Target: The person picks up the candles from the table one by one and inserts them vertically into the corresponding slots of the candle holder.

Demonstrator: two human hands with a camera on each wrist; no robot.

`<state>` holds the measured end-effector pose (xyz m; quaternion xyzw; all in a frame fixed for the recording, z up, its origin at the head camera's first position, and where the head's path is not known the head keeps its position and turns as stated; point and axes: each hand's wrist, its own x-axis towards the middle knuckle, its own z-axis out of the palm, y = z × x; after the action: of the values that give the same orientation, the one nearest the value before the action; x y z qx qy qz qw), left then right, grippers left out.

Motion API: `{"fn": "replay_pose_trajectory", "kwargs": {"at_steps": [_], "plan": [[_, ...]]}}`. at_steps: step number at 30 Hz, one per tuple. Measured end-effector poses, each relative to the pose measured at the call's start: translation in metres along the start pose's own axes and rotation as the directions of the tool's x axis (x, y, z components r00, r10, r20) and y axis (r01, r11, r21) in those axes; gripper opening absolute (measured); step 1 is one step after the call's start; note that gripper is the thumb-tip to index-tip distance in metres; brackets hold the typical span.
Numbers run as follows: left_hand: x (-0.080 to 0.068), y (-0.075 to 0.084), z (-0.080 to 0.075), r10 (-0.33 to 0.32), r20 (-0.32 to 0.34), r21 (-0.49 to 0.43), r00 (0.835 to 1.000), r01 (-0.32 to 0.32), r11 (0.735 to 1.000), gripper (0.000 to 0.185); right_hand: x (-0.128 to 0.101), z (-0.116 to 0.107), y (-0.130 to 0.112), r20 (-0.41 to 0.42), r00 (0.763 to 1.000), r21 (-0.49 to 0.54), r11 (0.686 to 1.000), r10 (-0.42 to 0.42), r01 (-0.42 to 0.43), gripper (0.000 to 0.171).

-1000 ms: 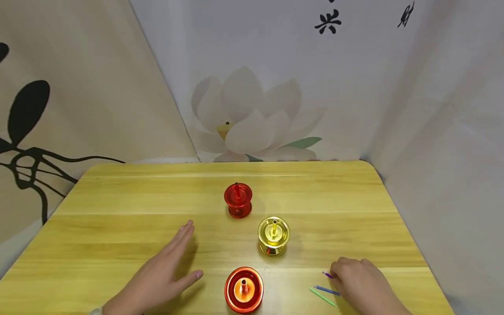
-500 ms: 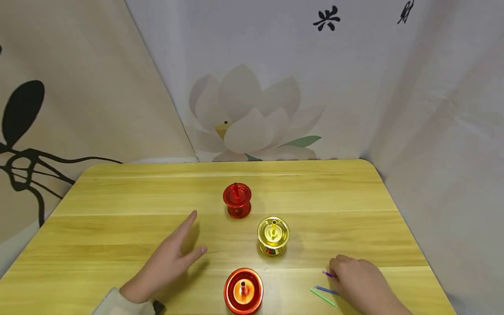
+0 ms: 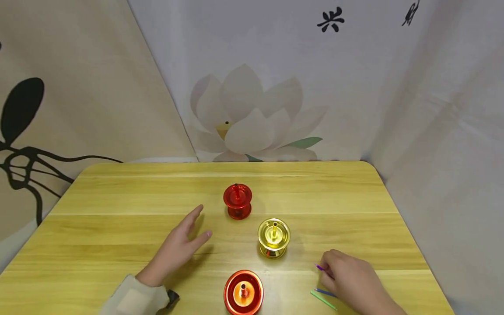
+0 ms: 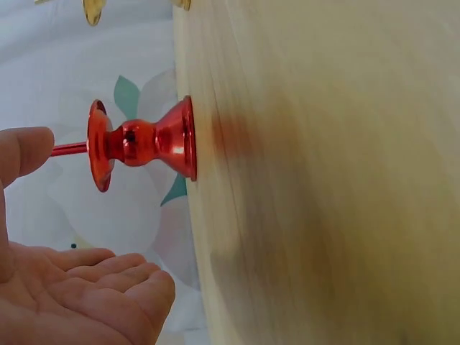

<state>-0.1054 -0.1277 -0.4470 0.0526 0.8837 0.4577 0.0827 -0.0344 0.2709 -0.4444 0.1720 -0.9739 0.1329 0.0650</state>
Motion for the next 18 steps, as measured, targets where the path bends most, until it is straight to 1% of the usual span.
{"fn": "replay_pose_trajectory", "kwargs": {"at_steps": [5,7,10,14,18], "plan": [[0.006,0.001,0.005,-0.007,0.004,-0.028,1.000,0.007,1.000,0.079,0.005,0.003,-0.004,-0.101,0.993,0.029,0.998,-0.057,0.060,0.027],[0.010,0.001,0.008,-0.010,0.002,-0.028,1.000,0.010,1.000,0.080,0.006,0.004,-0.007,-0.128,0.990,0.038,0.997,-0.062,0.068,0.028],[0.015,0.004,0.011,-0.012,-0.004,-0.027,1.000,0.012,1.000,0.081,0.009,0.003,-0.010,-0.167,0.985,0.052,0.997,-0.047,0.057,0.028],[0.023,0.008,0.016,-0.009,-0.010,-0.057,1.000,0.008,0.998,0.082,0.014,0.000,-0.017,-0.208,0.978,0.094,0.995,-0.013,0.033,0.029],[0.032,0.012,0.024,0.019,-0.015,-0.089,1.000,-0.020,0.996,0.082,0.020,-0.003,-0.026,-0.214,0.977,0.151,0.989,0.023,0.010,0.030]]}}
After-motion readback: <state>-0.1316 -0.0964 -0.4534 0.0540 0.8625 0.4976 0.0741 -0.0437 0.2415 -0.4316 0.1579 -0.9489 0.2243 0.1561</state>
